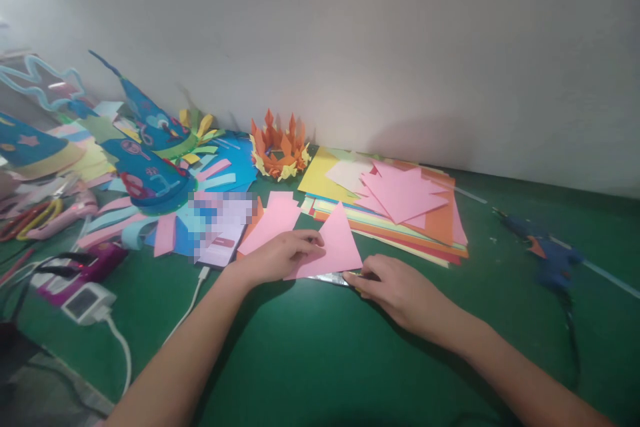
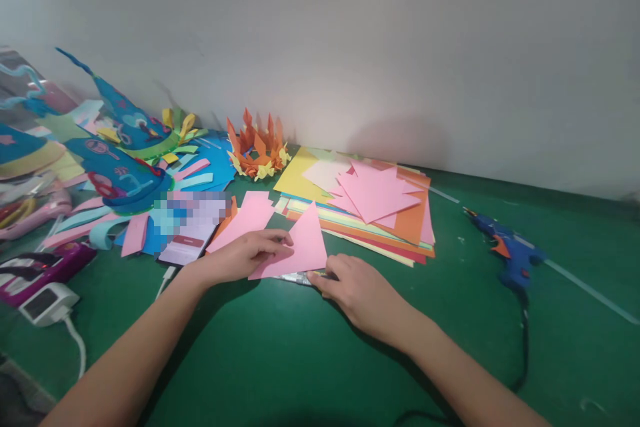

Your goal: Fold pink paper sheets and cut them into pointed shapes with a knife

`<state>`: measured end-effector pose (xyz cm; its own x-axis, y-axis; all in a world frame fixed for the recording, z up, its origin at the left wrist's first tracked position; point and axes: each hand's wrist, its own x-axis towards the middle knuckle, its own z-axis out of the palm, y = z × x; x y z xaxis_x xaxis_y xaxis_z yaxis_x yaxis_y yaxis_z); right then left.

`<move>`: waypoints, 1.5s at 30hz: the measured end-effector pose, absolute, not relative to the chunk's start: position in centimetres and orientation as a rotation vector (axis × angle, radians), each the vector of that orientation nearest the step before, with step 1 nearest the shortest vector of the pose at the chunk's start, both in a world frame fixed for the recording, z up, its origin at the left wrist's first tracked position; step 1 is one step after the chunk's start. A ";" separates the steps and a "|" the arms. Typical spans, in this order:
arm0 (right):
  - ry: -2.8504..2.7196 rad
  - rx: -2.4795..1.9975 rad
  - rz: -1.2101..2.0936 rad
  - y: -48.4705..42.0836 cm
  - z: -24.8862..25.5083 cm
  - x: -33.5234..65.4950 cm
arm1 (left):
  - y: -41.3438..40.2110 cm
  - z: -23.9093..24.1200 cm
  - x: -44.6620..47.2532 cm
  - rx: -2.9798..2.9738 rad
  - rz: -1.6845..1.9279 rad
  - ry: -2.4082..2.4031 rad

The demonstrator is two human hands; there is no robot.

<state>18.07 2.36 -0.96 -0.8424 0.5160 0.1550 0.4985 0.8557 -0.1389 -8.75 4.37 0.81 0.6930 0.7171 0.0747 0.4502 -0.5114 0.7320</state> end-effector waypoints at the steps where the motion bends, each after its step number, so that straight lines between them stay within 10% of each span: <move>1: -2.849 -0.783 0.142 2.4 -0.9 18.0 | 4.4 0.8 -8.7 2.191 0.487 0.889; 45: -2.831 -0.752 0.162 2.0 -0.8 16.2 | 4.7 -0.3 -9.0 2.141 0.496 0.936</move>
